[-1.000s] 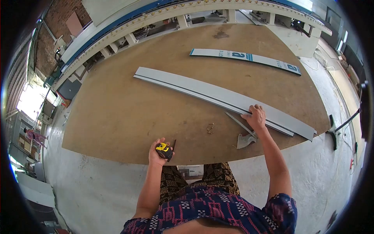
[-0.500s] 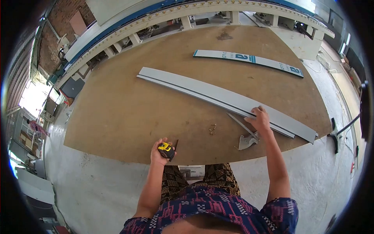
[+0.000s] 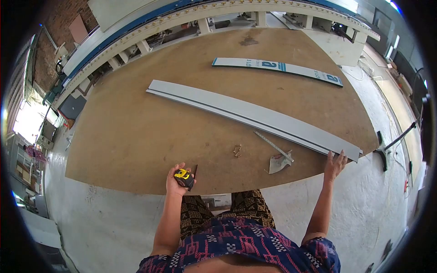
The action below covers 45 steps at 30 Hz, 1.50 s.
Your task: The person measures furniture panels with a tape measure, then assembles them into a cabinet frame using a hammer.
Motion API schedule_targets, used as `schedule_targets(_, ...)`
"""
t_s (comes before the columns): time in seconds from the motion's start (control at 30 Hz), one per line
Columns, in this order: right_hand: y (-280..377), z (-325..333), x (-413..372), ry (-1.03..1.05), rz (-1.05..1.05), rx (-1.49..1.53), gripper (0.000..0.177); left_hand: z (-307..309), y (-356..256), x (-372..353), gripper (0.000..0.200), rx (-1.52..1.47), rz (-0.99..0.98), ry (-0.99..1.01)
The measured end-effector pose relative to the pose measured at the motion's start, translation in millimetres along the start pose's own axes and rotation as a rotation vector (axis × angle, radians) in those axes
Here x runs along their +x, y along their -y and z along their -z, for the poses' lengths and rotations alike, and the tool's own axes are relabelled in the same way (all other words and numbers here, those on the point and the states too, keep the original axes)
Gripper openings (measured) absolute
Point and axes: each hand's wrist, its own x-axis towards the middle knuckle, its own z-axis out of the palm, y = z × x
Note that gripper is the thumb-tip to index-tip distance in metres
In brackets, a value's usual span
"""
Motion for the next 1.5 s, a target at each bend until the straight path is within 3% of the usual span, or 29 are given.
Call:
schedule_targets(0.17, 21.1, -4.9, -4.9, 0.155, -0.075, -0.118, 0.056, 1.3, 1.4, 0.6, 0.033, -0.002, -0.005, -0.024)
schedule_targets(0.47, 19.1, -10.5, -11.3, 0.115, -0.039, -0.051, 0.056, -0.6, 0.1, -1.7, 0.030, 0.039, -0.019, -0.069)
schedule_targets(0.57, 34.8, 7.9, 1.5, -0.010, 0.030, 0.023, 0.055, -2.6, -1.1, -0.8, 0.030, 0.013, 0.014, -0.066)
schedule_targets(0.7, 75.7, 0.5, 36.2, 0.012, 0.251, 0.241, 0.056, -3.4, -4.7, -0.1, 0.029, 0.046, 0.046, -0.061)
schedule_targets(0.8, 128.6, -43.6, 74.1, 0.194, 0.514, 0.304, 0.059, -2.1, -5.0, 2.5, 0.031, 0.060, 0.065, -0.058)
schedule_targets(0.97, 192.2, -125.9, 117.4, 0.429, 0.610, 0.133, 0.065, -9.0, -7.3, 0.1, 0.029, 0.013, 0.080, -0.092)
schedule_targets(1.07, 236.0, -157.6, 137.7, 0.538, 0.608, 0.054, 0.071, -9.6, -9.0, 2.6, 0.030, 0.031, 0.102, -0.127)
schedule_targets(1.3, 311.5, -246.1, 174.1, 0.554, 0.643, -0.218, 0.082, -19.1, -13.1, 4.9, 0.035, 0.029, 0.135, -0.285)
schedule_targets(1.33, 317.4, -259.1, 180.0, 0.556, 0.627, -0.218, 0.084, -15.4, -11.9, 6.3, 0.036, -0.039, 0.139, -0.190)
schedule_targets(1.37, 323.3, -271.7, 185.8, 0.558, 0.610, -0.218, 0.086, -14.6, -12.5, 7.5, 0.037, -0.021, 0.143, -0.218)
schedule_targets(1.5, 349.7, -287.3, 206.5, 0.641, 0.597, -0.423, 0.102, -14.4, -14.0, 7.3, 0.038, 0.008, 0.173, -0.307)
